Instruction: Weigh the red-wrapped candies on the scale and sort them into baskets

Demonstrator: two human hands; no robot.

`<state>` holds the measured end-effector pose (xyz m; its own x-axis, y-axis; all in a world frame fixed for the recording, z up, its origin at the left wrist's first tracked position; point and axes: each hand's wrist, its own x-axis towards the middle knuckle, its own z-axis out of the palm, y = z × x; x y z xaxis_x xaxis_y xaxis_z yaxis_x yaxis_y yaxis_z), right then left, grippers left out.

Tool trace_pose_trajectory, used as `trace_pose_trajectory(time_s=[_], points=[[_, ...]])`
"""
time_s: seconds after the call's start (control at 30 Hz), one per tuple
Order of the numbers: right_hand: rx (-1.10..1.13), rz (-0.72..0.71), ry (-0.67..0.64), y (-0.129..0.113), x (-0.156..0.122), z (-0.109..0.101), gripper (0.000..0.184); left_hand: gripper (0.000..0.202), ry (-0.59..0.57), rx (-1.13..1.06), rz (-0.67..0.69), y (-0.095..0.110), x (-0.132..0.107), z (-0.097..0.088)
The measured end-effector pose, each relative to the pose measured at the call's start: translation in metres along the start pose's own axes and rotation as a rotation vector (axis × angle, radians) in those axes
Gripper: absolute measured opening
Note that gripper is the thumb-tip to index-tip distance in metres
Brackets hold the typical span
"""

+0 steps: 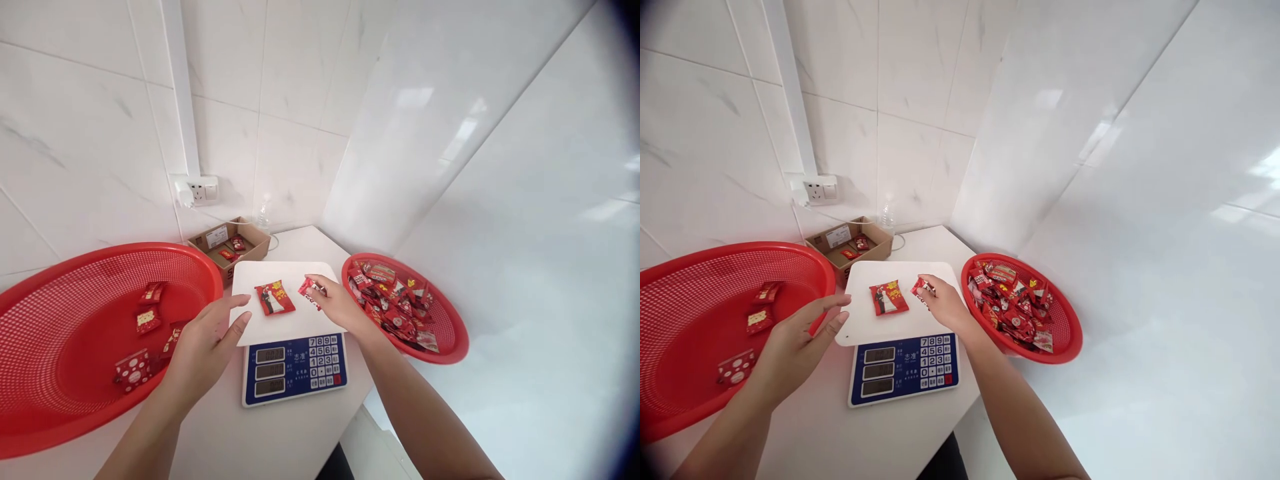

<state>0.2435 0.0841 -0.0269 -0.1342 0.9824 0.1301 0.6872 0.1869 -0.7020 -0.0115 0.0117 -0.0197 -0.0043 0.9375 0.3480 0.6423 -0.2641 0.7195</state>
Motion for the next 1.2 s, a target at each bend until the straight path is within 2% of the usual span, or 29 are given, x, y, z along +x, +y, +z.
trace_pose_trajectory(time_s=[0.2, 0.37, 0.47, 0.53, 0.67, 0.8, 0.9, 1.0, 1.1, 1.2], points=[[0.07, 0.018, 0.029, 0.011, 0.005, 0.014, 0.044, 0.041, -0.001, 0.034, 0.018, -0.001, -0.001, 0.001], [-0.175, -0.033, 0.147, 0.026, 0.003, 0.007, 0.046, 0.042, 0.01, 0.044, 0.004, -0.004, 0.0, 0.0], [-0.29, -0.006, 0.165, 0.039, -0.007, -0.017, 0.045, 0.042, -0.006, 0.054, -0.045, -0.004, 0.0, -0.001], [-0.4, 0.125, 0.137, 0.052, -0.016, -0.041, 0.045, 0.043, -0.022, 0.074, -0.096, -0.005, 0.0, -0.002], [-0.607, 0.488, 0.04, 0.089, -0.035, -0.091, 0.043, 0.046, -0.069, 0.134, -0.189, -0.005, 0.002, -0.001], [-0.59, 0.634, -0.114, 0.121, -0.05, -0.118, 0.045, 0.049, -0.094, 0.17, -0.219, -0.006, 0.005, 0.003], [-0.528, 0.631, -0.206, 0.136, -0.053, -0.12, 0.063, 0.05, -0.119, 0.184, -0.22, -0.006, 0.006, 0.006], [-0.502, 0.629, -0.203, 0.146, -0.051, -0.116, 0.076, 0.05, -0.138, 0.225, -0.236, -0.008, 0.006, 0.005], [-0.485, 0.632, -0.158, 0.154, -0.049, -0.111, 0.076, 0.048, -0.111, 0.26, -0.199, -0.009, 0.006, 0.004], [-0.468, 0.623, -0.065, 0.159, -0.049, -0.112, 0.067, 0.046, -0.094, 0.254, -0.181, -0.01, 0.006, 0.004]])
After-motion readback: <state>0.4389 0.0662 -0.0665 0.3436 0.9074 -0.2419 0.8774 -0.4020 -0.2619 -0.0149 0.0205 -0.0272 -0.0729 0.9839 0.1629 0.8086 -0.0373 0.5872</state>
